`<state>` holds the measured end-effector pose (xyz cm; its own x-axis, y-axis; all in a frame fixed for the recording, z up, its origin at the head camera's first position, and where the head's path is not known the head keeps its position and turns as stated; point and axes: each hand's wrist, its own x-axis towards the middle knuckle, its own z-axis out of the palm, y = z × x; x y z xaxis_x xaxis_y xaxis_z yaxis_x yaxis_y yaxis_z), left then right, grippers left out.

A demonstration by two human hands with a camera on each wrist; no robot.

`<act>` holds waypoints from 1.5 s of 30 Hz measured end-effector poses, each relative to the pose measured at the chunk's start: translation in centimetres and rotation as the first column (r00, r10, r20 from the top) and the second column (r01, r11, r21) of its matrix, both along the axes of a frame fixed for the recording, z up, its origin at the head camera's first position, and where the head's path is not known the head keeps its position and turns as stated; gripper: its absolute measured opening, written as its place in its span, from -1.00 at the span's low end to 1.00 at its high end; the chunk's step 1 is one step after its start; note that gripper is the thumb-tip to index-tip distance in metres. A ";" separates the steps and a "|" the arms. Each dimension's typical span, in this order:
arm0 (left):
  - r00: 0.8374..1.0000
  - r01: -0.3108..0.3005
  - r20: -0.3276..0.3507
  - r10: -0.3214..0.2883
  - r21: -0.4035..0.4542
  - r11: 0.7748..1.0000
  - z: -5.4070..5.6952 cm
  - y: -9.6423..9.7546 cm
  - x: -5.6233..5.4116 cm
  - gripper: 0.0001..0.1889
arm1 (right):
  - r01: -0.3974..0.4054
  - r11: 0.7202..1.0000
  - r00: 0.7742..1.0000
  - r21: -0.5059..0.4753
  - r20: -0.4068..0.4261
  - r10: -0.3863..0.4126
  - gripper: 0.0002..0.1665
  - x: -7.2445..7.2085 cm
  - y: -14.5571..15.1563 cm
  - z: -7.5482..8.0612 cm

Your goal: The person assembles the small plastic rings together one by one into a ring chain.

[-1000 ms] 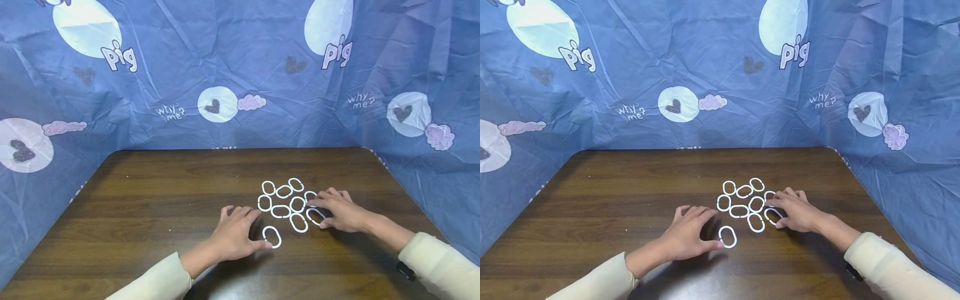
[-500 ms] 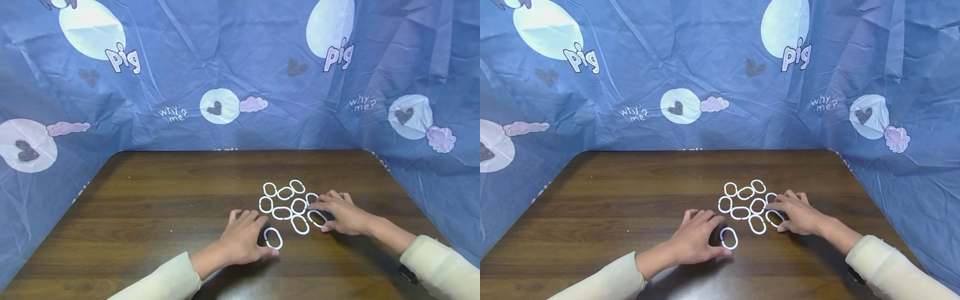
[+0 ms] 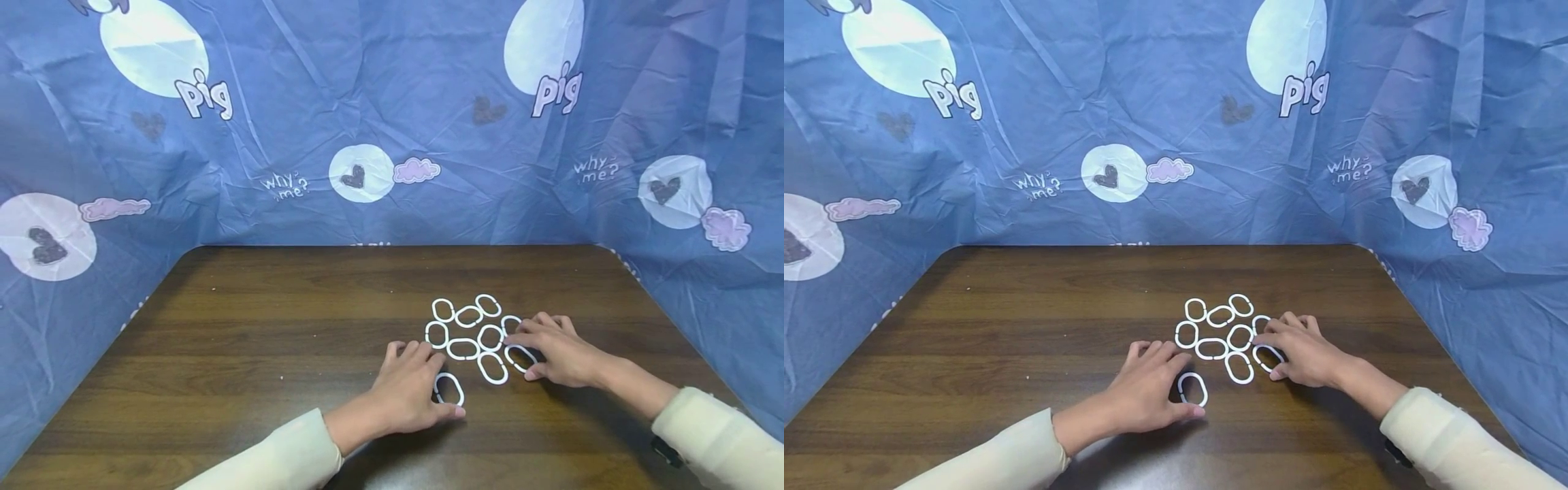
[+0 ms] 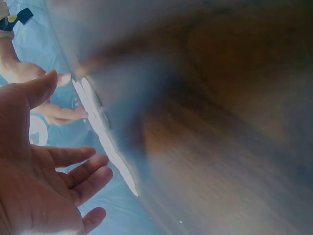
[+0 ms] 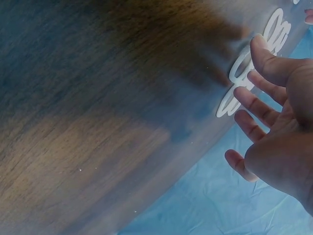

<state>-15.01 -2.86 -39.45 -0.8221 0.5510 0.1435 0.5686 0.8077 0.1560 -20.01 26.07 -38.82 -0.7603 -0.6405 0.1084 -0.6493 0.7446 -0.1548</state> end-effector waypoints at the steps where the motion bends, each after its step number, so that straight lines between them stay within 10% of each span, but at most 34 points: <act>1: 1.000 -0.001 0.000 0.001 -0.007 1.000 0.0 0.1 0.0 -0.21 | -0.002 1.000 1.000 0.000 -0.002 0.002 -0.33 0.0 0.0 0.0; 45: 0.992 0.000 -0.128 -0.010 -0.077 0.997 -1.1 2.2 0.0 -0.54 | 0.011 1.000 1.000 -0.020 -0.004 -0.011 -0.39 -0.4 0.3 -1.0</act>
<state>-15.04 -0.63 -40.55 -0.7968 0.5685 0.2049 0.5839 0.8116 0.0187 -20.38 26.35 -39.84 -0.7671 -0.6294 0.1245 -0.6415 0.7487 -0.1672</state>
